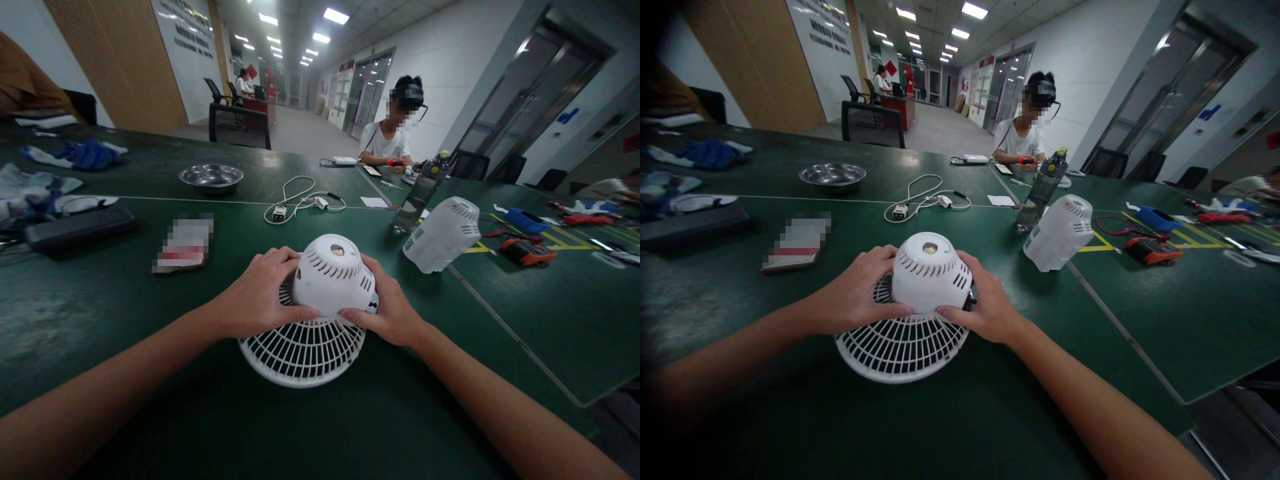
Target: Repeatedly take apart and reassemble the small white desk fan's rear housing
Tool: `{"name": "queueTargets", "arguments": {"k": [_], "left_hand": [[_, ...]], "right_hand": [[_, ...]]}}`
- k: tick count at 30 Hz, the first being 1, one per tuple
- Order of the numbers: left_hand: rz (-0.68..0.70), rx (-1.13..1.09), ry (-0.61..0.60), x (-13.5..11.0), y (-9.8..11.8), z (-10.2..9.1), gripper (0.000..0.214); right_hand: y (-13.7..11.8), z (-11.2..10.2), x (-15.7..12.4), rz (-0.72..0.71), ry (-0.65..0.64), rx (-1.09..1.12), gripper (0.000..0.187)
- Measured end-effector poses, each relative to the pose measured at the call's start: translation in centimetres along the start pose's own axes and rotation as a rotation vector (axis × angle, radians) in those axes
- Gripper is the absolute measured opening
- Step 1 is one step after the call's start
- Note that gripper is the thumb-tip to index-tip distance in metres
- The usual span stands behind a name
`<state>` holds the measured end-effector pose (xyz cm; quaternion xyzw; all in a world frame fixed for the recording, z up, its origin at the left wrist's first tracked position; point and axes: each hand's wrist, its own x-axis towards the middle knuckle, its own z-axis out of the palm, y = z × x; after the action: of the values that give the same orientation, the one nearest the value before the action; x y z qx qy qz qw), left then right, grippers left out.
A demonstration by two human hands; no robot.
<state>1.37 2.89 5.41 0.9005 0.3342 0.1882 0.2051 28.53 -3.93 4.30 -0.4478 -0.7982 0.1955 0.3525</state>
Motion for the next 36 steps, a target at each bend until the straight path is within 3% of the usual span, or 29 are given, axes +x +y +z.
{"name": "queueTargets", "arguments": {"k": [15, 36], "left_hand": [[-0.030, -0.027, -0.015, -0.29, 0.95, -0.75, 0.076], [0.001, 0.013, 0.030, -0.24, 0.37, -0.05, 0.075]], "right_hand": [[0.27, 0.14, 0.08, -0.053, 0.021, -0.056, 0.090], [0.23, 0.44, -0.09, -0.038, 0.031, -0.049, 0.092]]}}
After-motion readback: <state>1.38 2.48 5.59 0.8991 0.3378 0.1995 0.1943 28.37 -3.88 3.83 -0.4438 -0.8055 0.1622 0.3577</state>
